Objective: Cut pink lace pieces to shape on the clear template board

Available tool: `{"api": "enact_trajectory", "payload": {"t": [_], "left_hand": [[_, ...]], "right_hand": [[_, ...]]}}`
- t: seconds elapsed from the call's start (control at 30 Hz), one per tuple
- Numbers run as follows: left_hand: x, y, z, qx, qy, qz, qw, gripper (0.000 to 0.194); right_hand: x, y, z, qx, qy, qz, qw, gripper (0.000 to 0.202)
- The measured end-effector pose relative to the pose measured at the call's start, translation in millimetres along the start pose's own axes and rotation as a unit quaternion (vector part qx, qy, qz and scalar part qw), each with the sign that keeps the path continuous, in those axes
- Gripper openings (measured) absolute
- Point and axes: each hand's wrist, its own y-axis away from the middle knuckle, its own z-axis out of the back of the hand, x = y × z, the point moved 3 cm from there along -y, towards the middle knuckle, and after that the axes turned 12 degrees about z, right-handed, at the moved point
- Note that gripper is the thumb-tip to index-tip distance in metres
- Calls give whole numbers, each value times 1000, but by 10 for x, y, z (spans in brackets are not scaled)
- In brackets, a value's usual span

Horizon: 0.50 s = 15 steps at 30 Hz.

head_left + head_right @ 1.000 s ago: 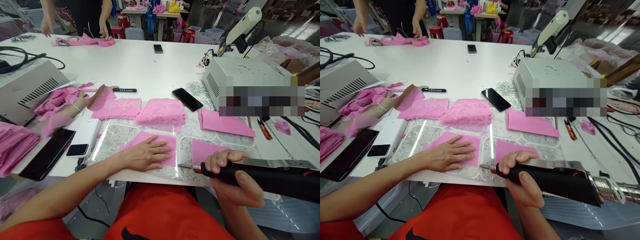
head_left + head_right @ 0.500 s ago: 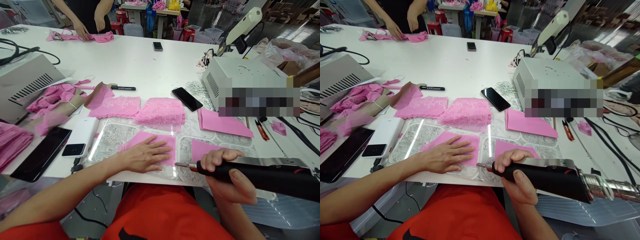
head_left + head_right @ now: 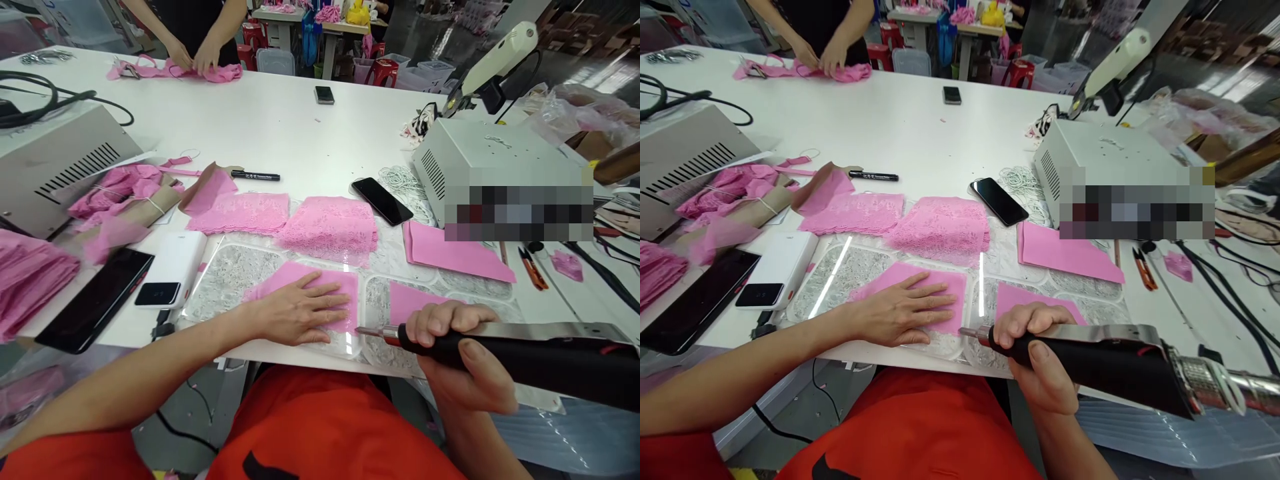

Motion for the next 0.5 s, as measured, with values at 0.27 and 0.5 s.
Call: {"api": "enact_trajectory", "payload": {"t": [0.27, 0.5], "left_hand": [[156, 267, 412, -37, 25, 87, 995, 37], [465, 721, 392, -4, 6, 166, 986, 53]], "right_hand": [[4, -51, 71, -55, -7, -6, 998, 19], [-121, -74, -167, -55, -16, -48, 997, 20]]}}
